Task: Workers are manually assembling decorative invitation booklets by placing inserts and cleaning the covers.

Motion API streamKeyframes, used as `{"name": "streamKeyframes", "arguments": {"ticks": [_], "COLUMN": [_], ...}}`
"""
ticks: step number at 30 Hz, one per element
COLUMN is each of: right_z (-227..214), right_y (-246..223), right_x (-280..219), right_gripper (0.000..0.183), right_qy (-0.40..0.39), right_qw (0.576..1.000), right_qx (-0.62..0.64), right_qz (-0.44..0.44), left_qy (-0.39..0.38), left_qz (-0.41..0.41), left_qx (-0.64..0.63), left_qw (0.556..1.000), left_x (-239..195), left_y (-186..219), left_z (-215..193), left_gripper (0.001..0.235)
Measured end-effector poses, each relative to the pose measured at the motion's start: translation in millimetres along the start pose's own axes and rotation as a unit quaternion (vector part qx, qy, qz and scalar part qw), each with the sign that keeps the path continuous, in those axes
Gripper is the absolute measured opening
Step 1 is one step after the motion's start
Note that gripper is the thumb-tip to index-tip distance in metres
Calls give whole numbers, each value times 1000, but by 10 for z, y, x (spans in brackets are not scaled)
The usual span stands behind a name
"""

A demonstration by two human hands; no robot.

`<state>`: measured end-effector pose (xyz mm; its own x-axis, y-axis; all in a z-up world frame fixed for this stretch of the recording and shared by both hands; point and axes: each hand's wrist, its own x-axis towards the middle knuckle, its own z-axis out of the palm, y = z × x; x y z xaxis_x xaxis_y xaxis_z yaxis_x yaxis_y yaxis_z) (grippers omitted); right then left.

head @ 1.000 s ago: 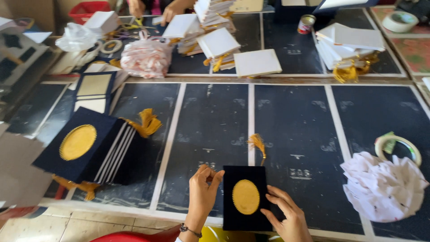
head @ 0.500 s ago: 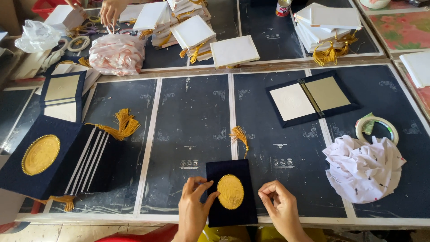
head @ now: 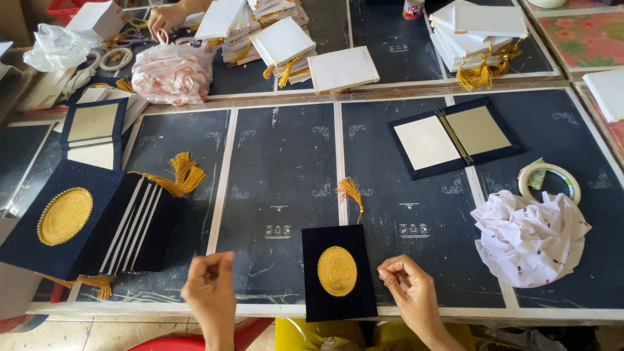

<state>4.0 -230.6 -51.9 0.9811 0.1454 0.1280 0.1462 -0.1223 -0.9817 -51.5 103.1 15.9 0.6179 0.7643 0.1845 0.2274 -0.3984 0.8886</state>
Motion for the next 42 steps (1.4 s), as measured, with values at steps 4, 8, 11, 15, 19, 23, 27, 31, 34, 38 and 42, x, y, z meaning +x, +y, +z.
{"name": "streamKeyframes", "arguments": {"ticks": [4, 8, 11, 15, 19, 23, 27, 31, 34, 38, 42], "right_z": [7, 10, 4, 14, 11, 16, 21, 27, 34, 61, 2], "right_y": [-8, -24, 38, 25, 37, 37, 19, 20, 18, -56, -80], "right_x": [-11, -5, -17, -17, -8, -10, -1, 3, -4, 12, 48], "right_gripper": [13, 11, 9, 8, 6, 6, 7, 5, 5, 12, 16], "right_qy": [-4, -6, -5, -2, -6, -5, -4, -5, -9, -24, -36], "right_qw": [1000, 1000, 1000, 1000, 1000, 1000, 1000, 1000, 999, 995, 998], "right_qx": [-9, -13, -19, -20, -15, -10, -7, -25, -33, -76, -59], "right_qz": [0, -6, -1, -1, -5, -3, -7, -7, -19, -54, -14], "left_qy": [-187, -275, -220, -209, -236, -166, -116, -198, -287, -345, -286], "left_qz": [11, 8, -12, -12, -36, -79, -105, -48, 32, -29, 49], "left_qx": [78, 139, 95, 102, 69, 84, 59, 131, 121, 73, -127], "left_qw": [979, 951, 971, 973, 969, 979, 986, 970, 950, 935, 949], "left_x": [-171, -386, -487, -389, -190, 15, 84, -27, -350, -678, -771], "left_y": [-73, -88, -33, -73, -191, -128, 12, -33, -232, 15, 514], "left_z": [291, 645, 794, 750, 538, 217, 5, 144, 397, 532, 405], "left_gripper": [24, 55, 26, 14, 14, 21, 28, 22, 47, 61, 47]}}
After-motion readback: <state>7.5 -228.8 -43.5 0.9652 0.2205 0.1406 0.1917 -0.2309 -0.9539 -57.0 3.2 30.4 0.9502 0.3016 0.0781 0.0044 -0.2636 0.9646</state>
